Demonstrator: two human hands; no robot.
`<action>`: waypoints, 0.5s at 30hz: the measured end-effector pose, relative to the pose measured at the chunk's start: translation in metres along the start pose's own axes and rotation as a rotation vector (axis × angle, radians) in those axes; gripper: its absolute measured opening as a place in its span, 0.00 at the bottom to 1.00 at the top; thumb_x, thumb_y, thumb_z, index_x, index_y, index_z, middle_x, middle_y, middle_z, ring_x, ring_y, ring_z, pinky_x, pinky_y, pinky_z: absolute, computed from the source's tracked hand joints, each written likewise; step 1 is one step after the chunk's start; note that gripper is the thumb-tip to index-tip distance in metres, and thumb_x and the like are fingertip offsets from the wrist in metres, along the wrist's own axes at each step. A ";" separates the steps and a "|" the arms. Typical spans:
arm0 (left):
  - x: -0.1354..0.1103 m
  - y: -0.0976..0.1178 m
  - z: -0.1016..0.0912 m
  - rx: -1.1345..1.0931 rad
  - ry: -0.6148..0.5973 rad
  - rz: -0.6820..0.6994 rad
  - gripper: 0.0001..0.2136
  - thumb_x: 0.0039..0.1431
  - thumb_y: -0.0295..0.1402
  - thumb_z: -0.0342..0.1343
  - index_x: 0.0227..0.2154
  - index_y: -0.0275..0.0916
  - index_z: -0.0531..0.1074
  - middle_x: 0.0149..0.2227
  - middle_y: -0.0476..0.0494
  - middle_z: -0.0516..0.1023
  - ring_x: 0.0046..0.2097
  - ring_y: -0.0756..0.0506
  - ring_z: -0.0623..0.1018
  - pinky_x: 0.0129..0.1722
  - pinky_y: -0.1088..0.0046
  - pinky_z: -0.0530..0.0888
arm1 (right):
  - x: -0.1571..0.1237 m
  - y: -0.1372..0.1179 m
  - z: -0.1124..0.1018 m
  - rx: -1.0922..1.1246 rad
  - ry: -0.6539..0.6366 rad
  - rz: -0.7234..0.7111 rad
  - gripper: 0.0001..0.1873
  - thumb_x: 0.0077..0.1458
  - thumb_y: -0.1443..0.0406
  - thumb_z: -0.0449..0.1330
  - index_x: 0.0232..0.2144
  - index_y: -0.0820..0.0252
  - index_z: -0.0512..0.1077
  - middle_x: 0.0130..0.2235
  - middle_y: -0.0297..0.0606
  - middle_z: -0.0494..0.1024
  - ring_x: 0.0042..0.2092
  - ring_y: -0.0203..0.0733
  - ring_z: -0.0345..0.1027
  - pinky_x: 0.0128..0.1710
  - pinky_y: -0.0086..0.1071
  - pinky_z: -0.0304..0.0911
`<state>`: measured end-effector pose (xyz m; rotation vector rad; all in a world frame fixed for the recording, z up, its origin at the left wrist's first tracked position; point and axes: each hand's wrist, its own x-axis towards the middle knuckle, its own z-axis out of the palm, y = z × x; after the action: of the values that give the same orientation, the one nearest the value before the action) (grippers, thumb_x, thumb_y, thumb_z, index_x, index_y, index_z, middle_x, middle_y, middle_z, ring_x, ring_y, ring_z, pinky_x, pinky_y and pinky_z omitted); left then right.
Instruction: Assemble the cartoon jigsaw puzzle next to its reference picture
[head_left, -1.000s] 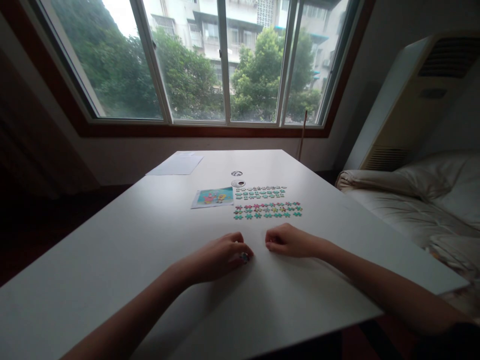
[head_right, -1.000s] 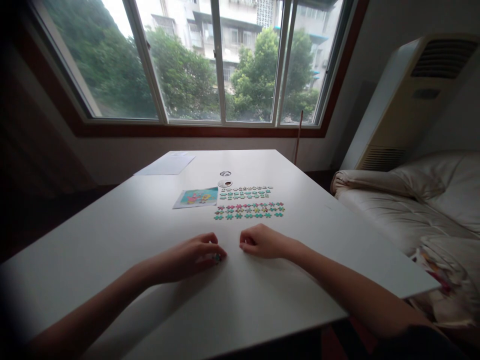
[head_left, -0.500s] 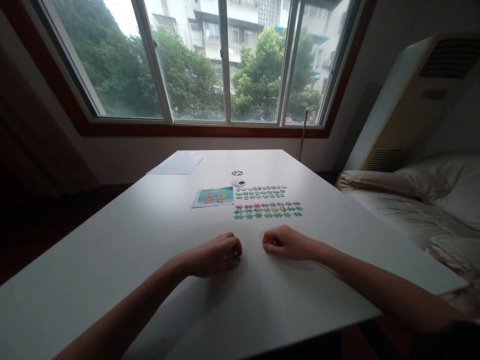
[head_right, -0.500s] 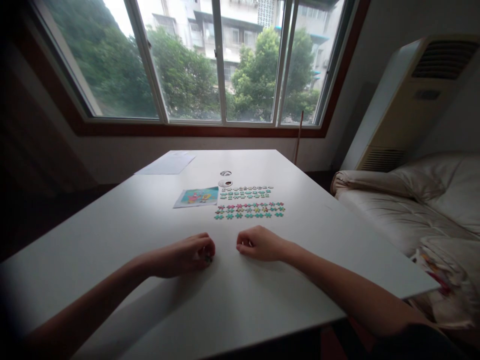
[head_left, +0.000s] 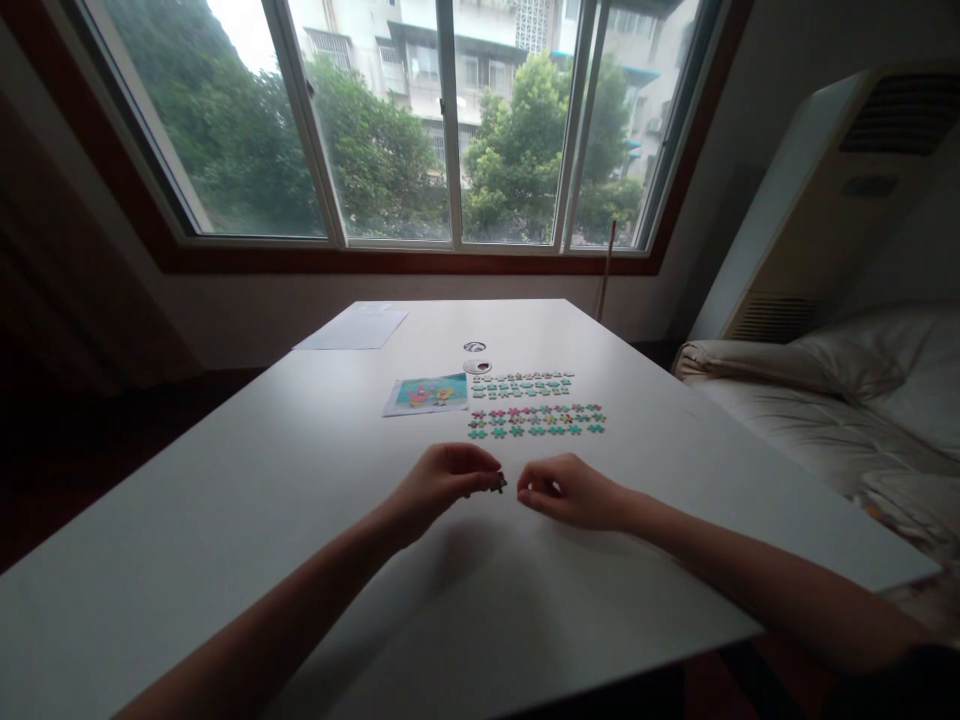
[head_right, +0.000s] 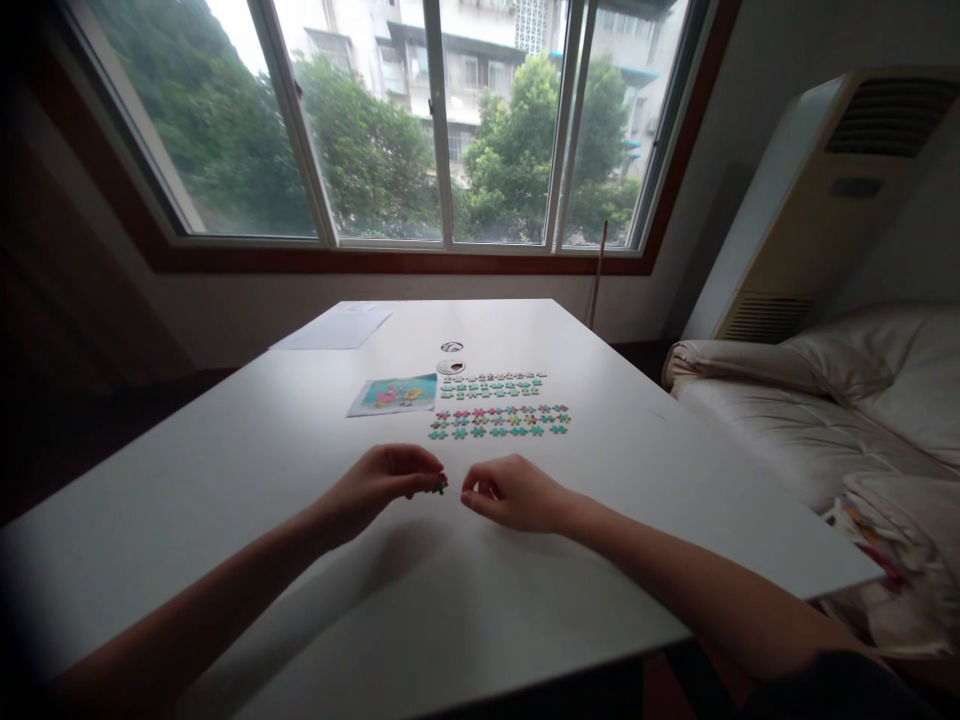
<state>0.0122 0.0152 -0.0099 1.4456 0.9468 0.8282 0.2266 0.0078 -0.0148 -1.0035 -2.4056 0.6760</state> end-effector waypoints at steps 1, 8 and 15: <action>0.001 -0.001 0.002 -0.041 0.035 -0.016 0.10 0.42 0.33 0.64 0.28 0.34 0.74 0.27 0.45 0.77 0.29 0.49 0.74 0.28 0.75 0.68 | 0.000 -0.001 0.001 0.013 0.022 0.000 0.10 0.54 0.63 0.54 0.31 0.63 0.73 0.20 0.29 0.65 0.23 0.29 0.56 0.25 0.23 0.52; -0.001 -0.005 0.014 -0.137 0.078 -0.058 0.13 0.42 0.37 0.65 0.28 0.33 0.73 0.28 0.42 0.77 0.31 0.47 0.76 0.30 0.73 0.70 | 0.002 -0.003 0.005 0.039 0.145 0.015 0.12 0.56 0.61 0.53 0.31 0.63 0.73 0.18 0.27 0.62 0.22 0.29 0.53 0.23 0.24 0.50; -0.002 -0.005 0.017 -0.109 0.078 -0.064 0.15 0.41 0.39 0.65 0.29 0.34 0.72 0.28 0.43 0.76 0.30 0.48 0.76 0.26 0.76 0.68 | 0.002 -0.003 0.005 0.080 0.215 0.024 0.12 0.55 0.61 0.54 0.27 0.63 0.72 0.19 0.28 0.64 0.23 0.29 0.54 0.23 0.24 0.50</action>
<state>0.0266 0.0060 -0.0161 1.2908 0.9862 0.8802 0.2209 0.0065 -0.0168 -1.0186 -2.1678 0.6323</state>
